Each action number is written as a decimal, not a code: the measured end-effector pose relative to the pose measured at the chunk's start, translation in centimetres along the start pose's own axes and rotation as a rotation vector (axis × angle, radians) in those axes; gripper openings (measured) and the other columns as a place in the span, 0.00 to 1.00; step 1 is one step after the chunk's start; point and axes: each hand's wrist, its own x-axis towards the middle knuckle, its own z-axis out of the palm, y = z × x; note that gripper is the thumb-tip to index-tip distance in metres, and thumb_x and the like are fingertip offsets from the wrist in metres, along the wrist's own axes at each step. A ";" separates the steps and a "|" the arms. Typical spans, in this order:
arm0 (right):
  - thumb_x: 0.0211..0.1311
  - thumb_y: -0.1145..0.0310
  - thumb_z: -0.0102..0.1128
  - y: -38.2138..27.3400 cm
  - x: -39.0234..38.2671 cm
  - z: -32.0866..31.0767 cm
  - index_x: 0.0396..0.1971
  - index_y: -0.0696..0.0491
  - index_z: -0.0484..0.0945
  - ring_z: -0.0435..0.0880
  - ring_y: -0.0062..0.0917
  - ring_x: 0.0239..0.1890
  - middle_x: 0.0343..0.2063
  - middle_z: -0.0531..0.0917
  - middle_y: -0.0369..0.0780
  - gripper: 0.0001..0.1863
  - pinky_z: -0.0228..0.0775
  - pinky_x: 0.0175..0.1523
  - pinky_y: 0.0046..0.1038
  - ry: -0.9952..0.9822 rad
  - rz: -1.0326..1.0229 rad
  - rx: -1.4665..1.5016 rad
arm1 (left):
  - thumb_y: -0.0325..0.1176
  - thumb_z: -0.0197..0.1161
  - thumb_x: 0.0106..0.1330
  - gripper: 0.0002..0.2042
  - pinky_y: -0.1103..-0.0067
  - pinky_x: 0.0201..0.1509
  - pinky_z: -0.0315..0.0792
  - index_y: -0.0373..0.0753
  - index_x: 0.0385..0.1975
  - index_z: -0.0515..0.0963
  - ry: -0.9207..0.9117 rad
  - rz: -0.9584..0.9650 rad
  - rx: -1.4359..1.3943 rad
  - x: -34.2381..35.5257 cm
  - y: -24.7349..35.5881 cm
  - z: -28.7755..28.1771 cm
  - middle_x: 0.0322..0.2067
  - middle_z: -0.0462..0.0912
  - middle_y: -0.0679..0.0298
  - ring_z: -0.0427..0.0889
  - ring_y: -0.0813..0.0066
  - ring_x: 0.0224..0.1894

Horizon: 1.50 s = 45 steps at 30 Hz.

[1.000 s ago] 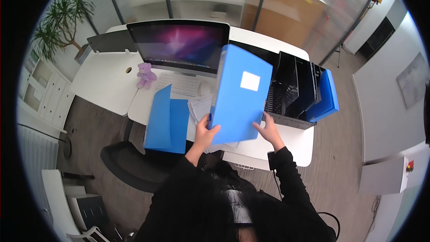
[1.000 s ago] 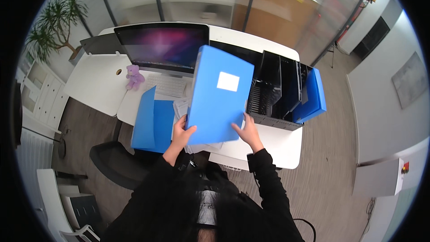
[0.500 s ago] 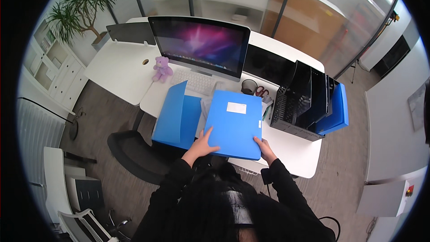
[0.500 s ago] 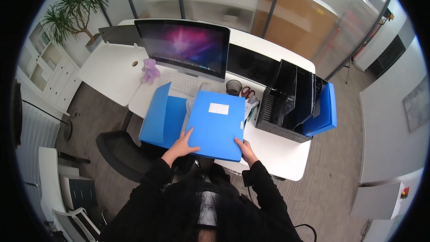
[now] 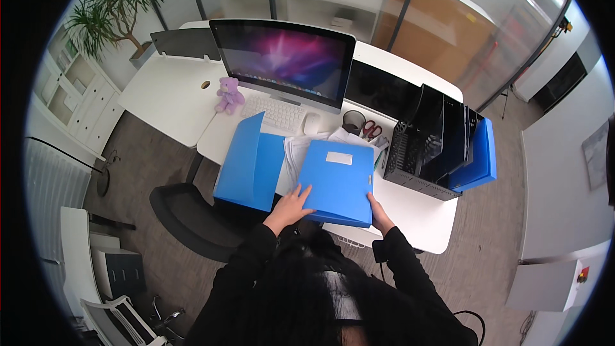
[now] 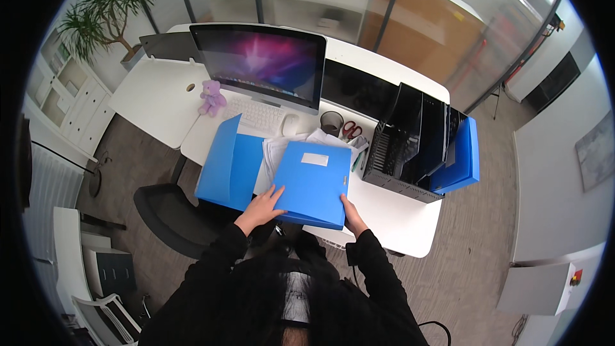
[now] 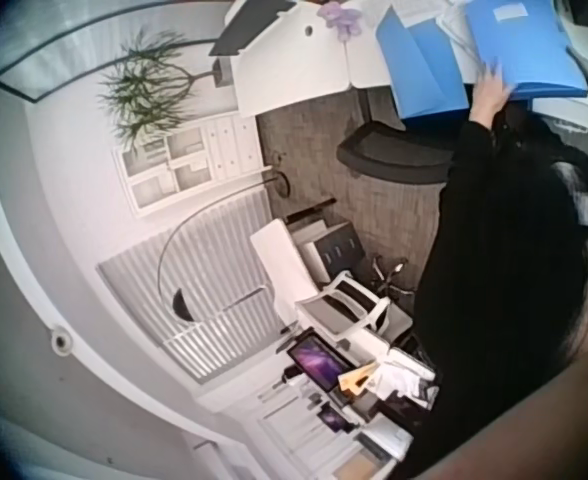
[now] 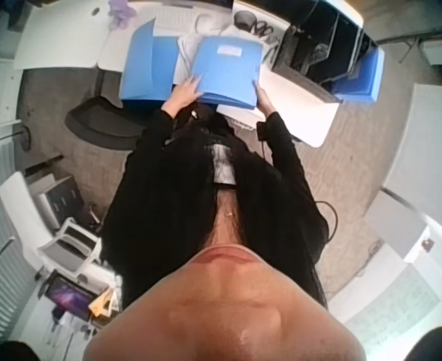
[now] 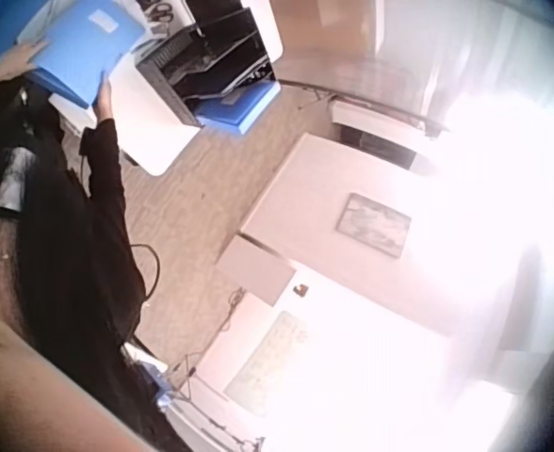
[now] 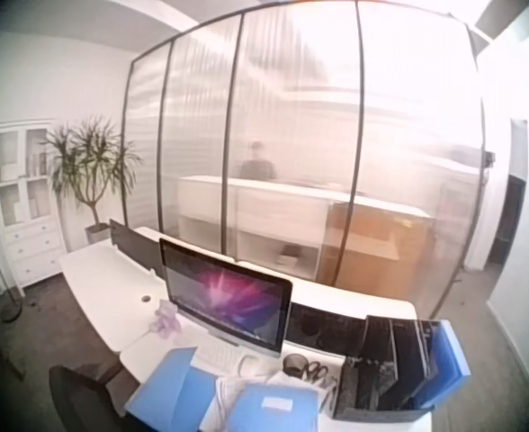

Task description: The person organizes office materials by removing papers from blue folders and placing them on a desk. They then take framed certificates and several books from a white cabinet and place them on the desk. Finally, they sort through a purple folder and a black folder, arranging the contents on the desk.

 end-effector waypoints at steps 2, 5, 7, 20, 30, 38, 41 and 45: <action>0.60 0.51 0.33 -0.2 -0.2 0.4 0.53 0.61 0.52 0.63 0.30 0.52 0.52 0.61 0.46 0.31 0.55 0.55 0.28 -0.019 0.002 0.008 | 0.45 0.56 0.51 0.30 0.68 0.48 0.64 0.43 0.54 0.55 0.051 -0.007 -0.002 0.6 0.3 -0.9 0.51 0.58 0.44 0.66 0.49 0.47; 0.60 0.51 0.31 -0.3 -0.3 1.2 0.53 0.61 0.53 0.63 0.30 0.52 0.51 0.62 0.45 0.30 0.55 0.55 0.29 -0.007 -0.006 0.066 | 0.43 0.55 0.51 0.28 0.68 0.44 0.67 0.42 0.52 0.59 0.129 -0.006 -0.003 1.0 0.0 -1.6 0.47 0.64 0.45 0.70 0.49 0.42; 0.61 0.51 0.31 -0.6 -0.3 1.8 0.52 0.61 0.54 0.64 0.30 0.51 0.50 0.63 0.45 0.29 0.56 0.55 0.29 0.004 -0.037 0.122 | 0.45 0.55 0.51 0.28 0.67 0.41 0.68 0.41 0.51 0.60 0.177 0.010 0.001 1.5 -0.7 -1.7 0.45 0.66 0.45 0.73 0.49 0.38; 0.58 0.61 0.38 0.4 -0.8 -0.7 0.48 0.62 0.58 0.70 0.29 0.44 0.43 0.69 0.45 0.23 0.63 0.48 0.29 0.092 -0.123 0.169 | 0.45 0.36 0.63 0.27 0.69 0.25 0.69 0.27 0.15 0.71 0.474 -0.338 -0.354 2.0 -5.3 -2.9 0.14 0.73 0.48 0.75 0.54 0.18; 0.57 0.67 0.40 -4.6 -2.4 1.2 0.51 0.58 0.54 0.68 0.22 0.43 0.42 0.67 0.40 0.22 0.62 0.47 0.24 0.000 -0.436 -0.001 | 0.53 0.29 0.61 0.34 0.73 0.20 0.75 0.19 0.26 0.68 0.336 -0.649 -1.199 0.5 -3.9 -4.5 0.18 0.75 0.48 0.77 0.59 0.19; 0.54 0.70 0.45 -6.8 -5.3 2.8 0.46 0.60 0.58 0.66 0.21 0.41 0.39 0.69 0.41 0.20 0.58 0.47 0.22 0.071 -0.748 -0.403 | 0.54 0.33 0.60 0.31 0.72 0.30 0.73 0.27 0.38 0.68 0.176 -0.604 -1.454 0.9 -5.2 -4.1 0.26 0.76 0.48 0.78 0.60 0.27; 0.53 0.69 0.46 -6.5 -5.8 3.0 0.46 0.61 0.58 0.66 0.22 0.41 0.38 0.69 0.41 0.21 0.58 0.47 0.23 0.070 -0.772 -0.438 | 0.47 0.48 0.56 0.25 0.73 0.35 0.71 0.28 0.43 0.64 0.351 -0.429 -1.261 3.1 -1.8 -4.2 0.36 0.73 0.49 0.76 0.61 0.34; 0.52 0.69 0.47 -5.3 -6.3 4.5 0.46 0.61 0.59 0.66 0.22 0.41 0.37 0.69 0.41 0.21 0.57 0.47 0.24 0.060 -0.809 -0.434 | 0.39 0.56 0.52 0.26 0.78 0.36 0.69 0.28 0.46 0.61 0.570 -0.309 -0.845 7.5 -3.9 2.7 0.40 0.71 0.50 0.74 0.65 0.38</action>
